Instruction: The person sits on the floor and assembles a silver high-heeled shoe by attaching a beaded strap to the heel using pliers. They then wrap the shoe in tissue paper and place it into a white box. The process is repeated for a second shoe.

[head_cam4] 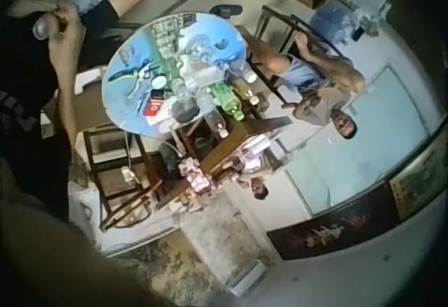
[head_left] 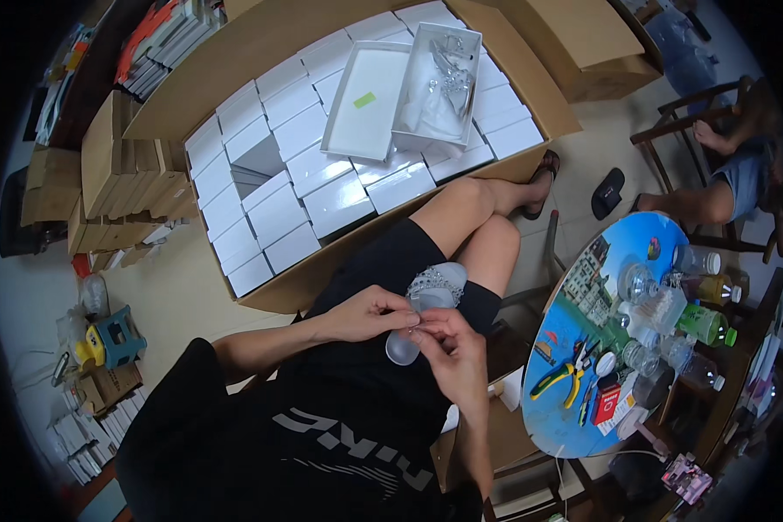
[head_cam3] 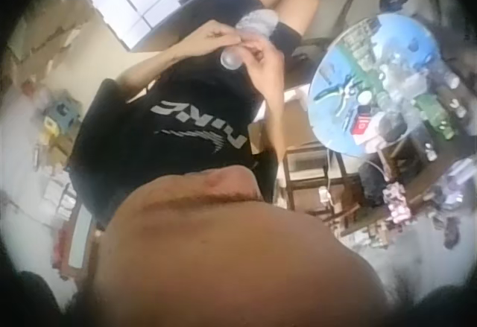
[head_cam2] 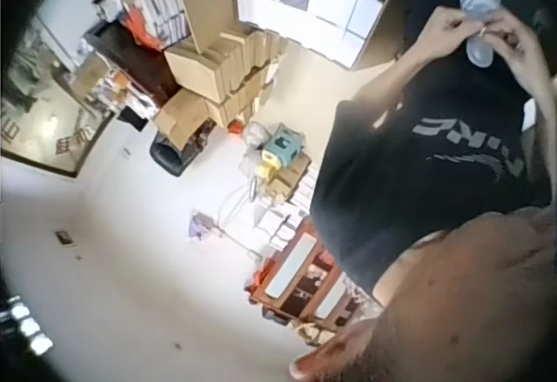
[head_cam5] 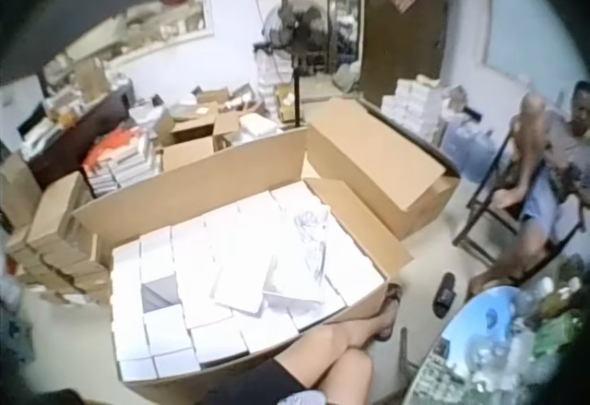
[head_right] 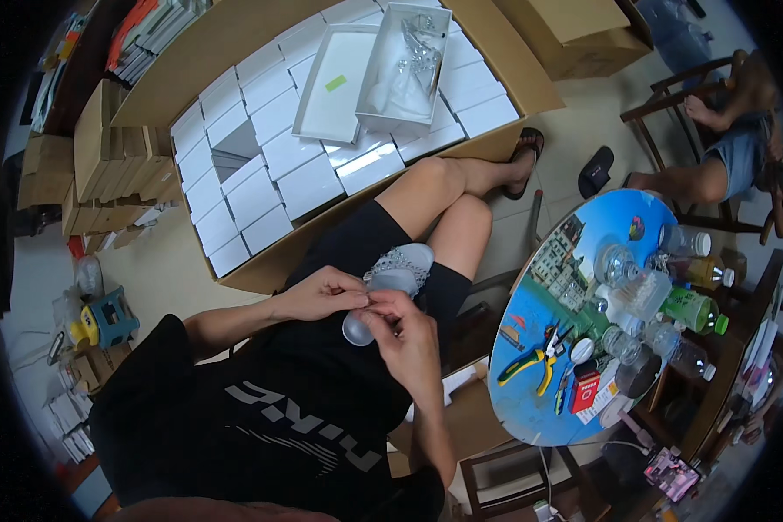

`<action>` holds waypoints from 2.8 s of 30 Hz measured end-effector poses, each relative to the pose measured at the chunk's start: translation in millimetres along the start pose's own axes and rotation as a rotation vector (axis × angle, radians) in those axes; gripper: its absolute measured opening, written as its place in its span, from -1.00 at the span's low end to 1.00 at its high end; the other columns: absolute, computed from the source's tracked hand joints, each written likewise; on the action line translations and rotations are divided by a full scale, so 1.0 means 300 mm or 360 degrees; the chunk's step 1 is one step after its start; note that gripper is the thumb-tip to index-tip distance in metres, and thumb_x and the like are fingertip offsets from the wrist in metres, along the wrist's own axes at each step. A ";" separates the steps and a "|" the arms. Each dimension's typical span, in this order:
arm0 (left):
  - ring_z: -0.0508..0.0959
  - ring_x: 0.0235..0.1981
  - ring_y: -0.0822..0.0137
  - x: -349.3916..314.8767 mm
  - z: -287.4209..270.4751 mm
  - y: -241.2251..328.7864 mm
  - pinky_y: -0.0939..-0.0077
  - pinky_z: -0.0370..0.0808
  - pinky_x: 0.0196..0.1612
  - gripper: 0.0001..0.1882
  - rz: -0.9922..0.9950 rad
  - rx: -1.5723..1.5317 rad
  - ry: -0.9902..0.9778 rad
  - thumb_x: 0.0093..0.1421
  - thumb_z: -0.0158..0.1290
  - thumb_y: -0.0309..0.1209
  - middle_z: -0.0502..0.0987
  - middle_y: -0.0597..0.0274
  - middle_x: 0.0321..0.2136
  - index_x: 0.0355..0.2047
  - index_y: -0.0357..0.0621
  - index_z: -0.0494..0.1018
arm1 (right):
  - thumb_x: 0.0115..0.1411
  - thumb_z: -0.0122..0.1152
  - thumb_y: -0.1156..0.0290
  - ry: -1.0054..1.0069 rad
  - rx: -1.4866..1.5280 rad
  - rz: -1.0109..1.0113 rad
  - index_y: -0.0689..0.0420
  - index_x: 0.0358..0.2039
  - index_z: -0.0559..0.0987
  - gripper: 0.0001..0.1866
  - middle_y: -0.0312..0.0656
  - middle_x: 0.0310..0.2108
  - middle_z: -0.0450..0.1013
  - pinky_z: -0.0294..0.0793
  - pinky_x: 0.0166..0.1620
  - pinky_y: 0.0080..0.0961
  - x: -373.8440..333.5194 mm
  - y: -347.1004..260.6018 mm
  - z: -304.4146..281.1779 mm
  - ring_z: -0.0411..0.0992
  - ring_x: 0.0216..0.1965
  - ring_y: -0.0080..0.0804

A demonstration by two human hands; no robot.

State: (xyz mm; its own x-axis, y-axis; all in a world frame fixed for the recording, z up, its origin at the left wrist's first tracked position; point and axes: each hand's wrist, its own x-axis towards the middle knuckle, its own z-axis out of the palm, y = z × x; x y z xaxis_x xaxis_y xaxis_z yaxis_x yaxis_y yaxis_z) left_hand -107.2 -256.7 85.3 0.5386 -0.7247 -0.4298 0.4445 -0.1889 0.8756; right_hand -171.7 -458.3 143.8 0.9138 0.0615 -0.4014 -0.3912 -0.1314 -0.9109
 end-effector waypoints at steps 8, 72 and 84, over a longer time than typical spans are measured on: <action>0.29 -0.57 0.68 0.013 -0.013 0.019 0.68 0.23 -0.48 -0.73 -0.0184 -0.0220 0.0323 0.26 0.19 -0.36 0.43 0.51 -0.65 -0.54 -0.25 0.59 | 0.10 0.38 0.64 0.0023 0.0479 0.0272 0.31 -0.25 0.69 -0.83 -0.19 -0.39 0.62 0.54 -0.22 -0.68 -0.024 0.152 -0.131 0.55 -0.35 -0.60; 0.55 -0.43 0.01 0.015 -0.060 0.310 0.27 0.44 -0.30 -0.33 0.0016 0.1292 -0.0096 0.16 0.09 0.18 0.55 -0.02 -0.58 -0.49 -0.35 0.54 | 0.06 0.43 0.58 0.0565 0.0434 -0.0081 0.25 -0.10 0.58 -0.64 0.07 0.10 0.42 0.54 -0.04 -0.37 -0.048 -0.016 -0.081 0.54 -0.08 -0.29; 0.21 -0.68 0.61 0.037 -0.093 0.381 0.62 0.15 -0.62 -0.56 -0.0434 0.0201 -0.0395 0.41 -0.02 -0.09 0.28 0.47 -0.67 -0.41 -0.22 0.51 | 0.08 0.41 0.27 0.0015 -0.0824 -0.0501 0.14 -0.41 0.69 -0.80 0.04 0.34 0.19 -0.09 0.38 0.05 0.005 -0.036 -0.140 -0.09 0.41 0.27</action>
State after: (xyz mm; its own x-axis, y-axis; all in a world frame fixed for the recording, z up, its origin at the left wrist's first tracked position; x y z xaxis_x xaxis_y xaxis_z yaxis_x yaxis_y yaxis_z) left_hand -30.2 -267.9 174.5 0.2162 -0.7720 -0.5977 0.4475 -0.4657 0.7635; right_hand -161.5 -498.4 157.1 0.9789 0.1672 -0.1174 -0.0004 -0.5729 -0.8196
